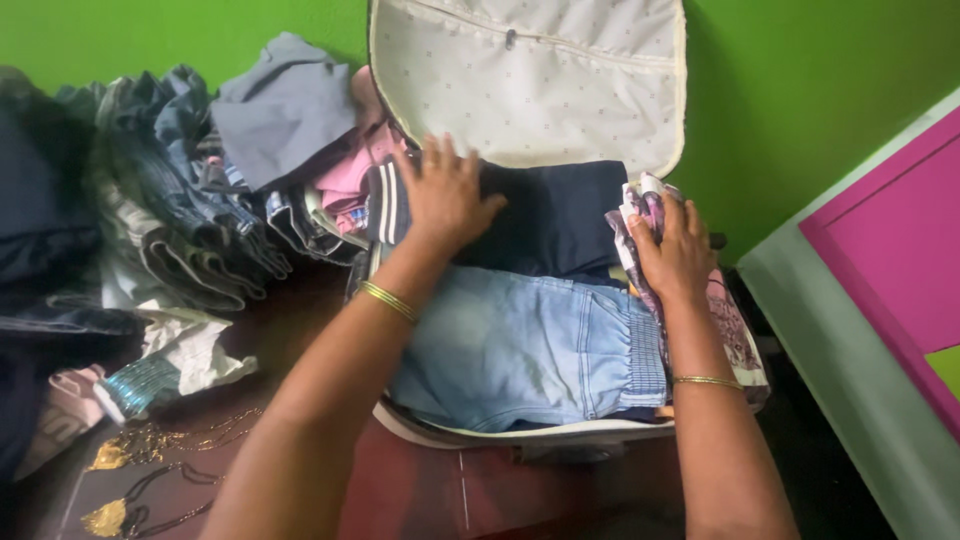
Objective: The person folds various garments, including jeans and shirts, and places them into an open suitcase. They repeatedly pick up items from a pile on a table, fold them, and arrange them inside the luggage.
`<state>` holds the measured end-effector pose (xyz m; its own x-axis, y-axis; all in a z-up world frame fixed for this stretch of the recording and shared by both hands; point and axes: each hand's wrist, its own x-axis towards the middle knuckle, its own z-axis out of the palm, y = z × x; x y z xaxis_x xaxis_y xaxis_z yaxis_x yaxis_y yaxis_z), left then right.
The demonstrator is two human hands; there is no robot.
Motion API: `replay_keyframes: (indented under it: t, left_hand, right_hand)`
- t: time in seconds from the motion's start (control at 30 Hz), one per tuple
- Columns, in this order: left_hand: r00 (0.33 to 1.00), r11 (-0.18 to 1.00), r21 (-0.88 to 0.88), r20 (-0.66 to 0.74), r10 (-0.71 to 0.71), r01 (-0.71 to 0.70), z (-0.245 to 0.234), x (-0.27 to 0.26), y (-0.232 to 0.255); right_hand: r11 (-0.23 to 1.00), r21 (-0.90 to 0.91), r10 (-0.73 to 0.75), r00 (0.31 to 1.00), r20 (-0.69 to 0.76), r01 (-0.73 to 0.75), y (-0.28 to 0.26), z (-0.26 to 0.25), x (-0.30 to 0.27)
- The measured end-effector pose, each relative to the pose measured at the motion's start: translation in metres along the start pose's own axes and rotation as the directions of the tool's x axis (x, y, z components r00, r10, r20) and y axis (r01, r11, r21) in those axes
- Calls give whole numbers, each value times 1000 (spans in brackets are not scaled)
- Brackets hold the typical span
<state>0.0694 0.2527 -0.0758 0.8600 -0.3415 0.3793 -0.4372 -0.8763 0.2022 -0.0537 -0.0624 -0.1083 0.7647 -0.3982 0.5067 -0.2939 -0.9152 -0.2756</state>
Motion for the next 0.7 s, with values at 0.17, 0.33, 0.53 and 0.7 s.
replay_keyframes:
  t: [0.17, 0.33, 0.53, 0.7]
  left_hand:
    - [985, 986, -74, -72, -155, 149, -7, -13, -28]
    - [986, 979, -123, -15, -167, 164, -4, -12, -30]
    - [987, 982, -103, 34, -158, 161, -9, -14, -26]
    - [989, 983, -107, 40, -145, 148, -14, -18, -27]
  right_hand:
    - [1000, 15, -5, 1000, -7, 6, -1, -1, -2]
    - [1000, 9, 23, 1000, 9, -23, -4, -4, -2]
    - [999, 14, 44, 999, 22, -44, 3, 3, 1]
    - [999, 25, 45, 997, 69, -47, -1, -2, 2]
